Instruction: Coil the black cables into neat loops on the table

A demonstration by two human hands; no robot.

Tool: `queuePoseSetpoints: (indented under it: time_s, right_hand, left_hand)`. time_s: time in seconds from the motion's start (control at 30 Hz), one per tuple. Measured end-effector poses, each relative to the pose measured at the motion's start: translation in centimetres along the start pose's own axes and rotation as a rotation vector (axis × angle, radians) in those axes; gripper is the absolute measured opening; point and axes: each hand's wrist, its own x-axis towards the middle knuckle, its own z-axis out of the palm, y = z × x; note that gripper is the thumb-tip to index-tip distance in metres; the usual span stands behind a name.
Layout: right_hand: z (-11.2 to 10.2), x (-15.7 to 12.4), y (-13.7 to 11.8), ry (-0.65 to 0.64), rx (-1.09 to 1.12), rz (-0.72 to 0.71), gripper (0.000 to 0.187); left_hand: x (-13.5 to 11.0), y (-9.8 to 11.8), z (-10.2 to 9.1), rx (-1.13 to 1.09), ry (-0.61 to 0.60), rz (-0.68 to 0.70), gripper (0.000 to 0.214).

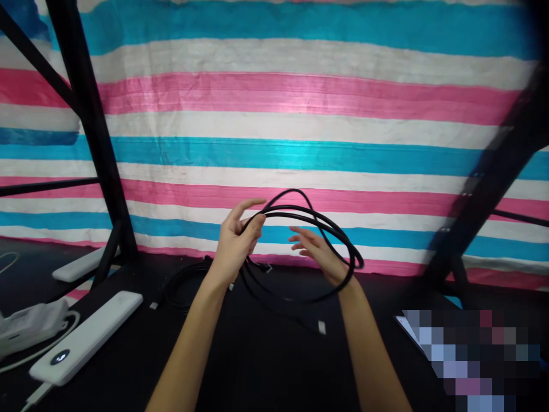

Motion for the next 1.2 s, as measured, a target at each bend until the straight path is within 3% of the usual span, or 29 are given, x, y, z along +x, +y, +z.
queuePoseSetpoints:
  time_s: [0.1, 0.17, 0.2, 0.23, 0.3, 0.37, 0.47, 0.57, 0.67, 0.8, 0.97, 1.2]
  right_hand:
    - [-2.5, -0.2, -0.8, 0.373, 0.066, -0.007, 0.054]
    - [-3.2, -1.6, -2.8, 0.445, 0.074, -0.192, 0.061]
    - [-3.0, -2.6, -4.0, 0.411, 0.023, -0.351, 0.063]
    - [-2.5, -3.6, -5.2, 0.294, -0.068, -0.490, 0.066]
    - [-0.7, -5.1, -6.8, 0.028, -0.325, -0.578, 0.086]
    - [1.2, -5.4, -7.0, -0.070, -0.508, -0.487, 0.086]
    - [2.7, -3.9, -5.5, -0.043, -0.455, -0.381, 0.049]
    - [2.3, -2.3, -4.3, -0.052, -0.289, -0.297, 0.026]
    - [1.7, -2.0, -4.4, -0.071, -0.243, -0.258, 0.014]
    - [1.9, -2.4, -4.9, 0.008, -0.215, -0.259, 0.012]
    - [2.8, -1.8, -4.6, 0.216, -0.134, -0.256, 0.010]
    - [3.1, -2.2, -5.2, 0.354, -0.020, -0.255, 0.025]
  left_hand:
    - [-0.4, 1.6, -0.6, 0.132, 0.043, 0.042, 0.028]
    - [-0.8, 2.2, -0.5, 0.250, 0.026, 0.060, 0.029]
    - [-1.0, 2.2, -0.3, 0.309, 0.006, 0.073, 0.031]
    - [-1.1, 2.1, -0.1, 0.363, -0.019, 0.087, 0.035]
    - [-1.4, 1.7, 0.4, 0.439, -0.085, 0.108, 0.038]
    - [-1.5, 1.3, 0.9, 0.460, -0.129, 0.112, 0.036]
    - [-1.6, 1.1, 1.1, 0.423, -0.104, 0.096, 0.031]
    - [-1.5, 1.2, 1.1, 0.354, -0.080, 0.066, 0.030]
    - [-1.4, 1.1, 1.2, 0.274, -0.105, 0.041, 0.030]
    - [-1.5, 0.9, 1.6, 0.235, -0.069, 0.070, 0.026]
    - [-1.3, 1.1, 1.6, 0.248, -0.068, 0.024, 0.028]
    - [0.6, -0.9, -0.5, 0.331, -0.018, -0.035, 0.028]
